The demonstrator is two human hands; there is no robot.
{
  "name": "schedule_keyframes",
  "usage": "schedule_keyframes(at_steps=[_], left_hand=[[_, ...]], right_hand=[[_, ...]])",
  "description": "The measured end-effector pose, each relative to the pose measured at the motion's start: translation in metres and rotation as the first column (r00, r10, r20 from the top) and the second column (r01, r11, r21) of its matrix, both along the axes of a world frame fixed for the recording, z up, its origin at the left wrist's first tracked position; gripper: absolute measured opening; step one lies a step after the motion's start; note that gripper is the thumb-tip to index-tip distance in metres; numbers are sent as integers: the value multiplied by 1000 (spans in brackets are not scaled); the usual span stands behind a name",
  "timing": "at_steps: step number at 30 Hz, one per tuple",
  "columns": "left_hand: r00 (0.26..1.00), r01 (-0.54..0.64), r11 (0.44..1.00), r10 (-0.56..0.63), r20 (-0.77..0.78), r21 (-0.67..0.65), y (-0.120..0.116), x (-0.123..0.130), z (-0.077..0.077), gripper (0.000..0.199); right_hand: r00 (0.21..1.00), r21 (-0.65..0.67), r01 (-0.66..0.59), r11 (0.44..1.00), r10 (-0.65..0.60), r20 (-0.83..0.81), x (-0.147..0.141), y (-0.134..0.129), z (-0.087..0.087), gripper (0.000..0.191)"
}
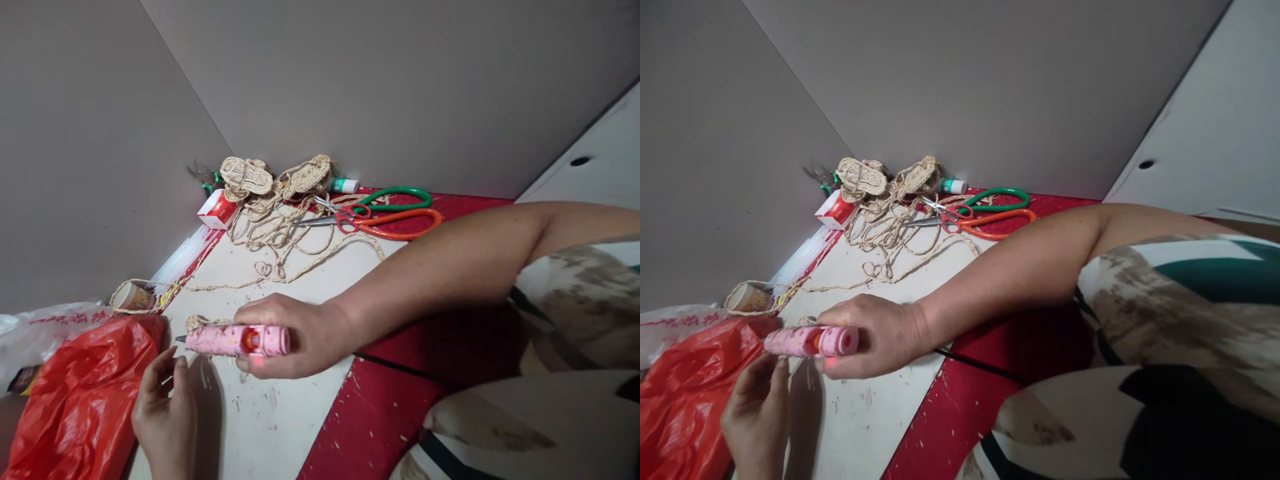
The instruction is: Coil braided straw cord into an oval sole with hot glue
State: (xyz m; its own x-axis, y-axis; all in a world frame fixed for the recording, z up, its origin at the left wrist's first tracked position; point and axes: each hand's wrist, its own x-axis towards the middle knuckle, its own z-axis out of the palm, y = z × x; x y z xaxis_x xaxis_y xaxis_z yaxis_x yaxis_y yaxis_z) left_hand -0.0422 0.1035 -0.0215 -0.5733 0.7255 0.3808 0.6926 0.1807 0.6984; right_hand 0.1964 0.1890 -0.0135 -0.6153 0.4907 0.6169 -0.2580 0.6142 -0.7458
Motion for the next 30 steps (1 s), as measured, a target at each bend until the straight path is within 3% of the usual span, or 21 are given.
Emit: schedule_keyframes(at_steps=[5, 14, 19, 22, 25, 28, 30], left_hand=[[986, 39, 989, -61, 154, 145, 1, 0, -1, 28], [975, 110, 984, -134, 179, 139, 1, 6, 0, 23], [964, 158, 972, -190, 187, 173, -2, 13, 0, 21], [977, 102, 983, -128, 169, 154, -5, 16, 10, 25], [982, 88, 987, -109, 157, 133, 3, 12, 34, 30], [985, 167, 984, -170, 37, 66, 37, 1, 61, 34], [973, 184, 980, -193, -126, -82, 74, -9, 69, 34]], right_hand=[[999, -54, -16, 998, 18, 31, 1, 0, 0, 23], [993, -319, -18, 947, 53, 104, -3, 1, 0, 20], [993, -358, -8, 934, 49, 103, -4, 0, -2, 21], [996, -316, 15, 949, 15, 91, -2, 0, -1, 22], [1000, -143, -14, 990, 15, 8, 0, -1, -1, 23], [994, 59, -24, 998, 30, -104, 0, 0, -4, 22], [988, 125, -8, 992, 27, -152, -1, 0, -6, 19]])
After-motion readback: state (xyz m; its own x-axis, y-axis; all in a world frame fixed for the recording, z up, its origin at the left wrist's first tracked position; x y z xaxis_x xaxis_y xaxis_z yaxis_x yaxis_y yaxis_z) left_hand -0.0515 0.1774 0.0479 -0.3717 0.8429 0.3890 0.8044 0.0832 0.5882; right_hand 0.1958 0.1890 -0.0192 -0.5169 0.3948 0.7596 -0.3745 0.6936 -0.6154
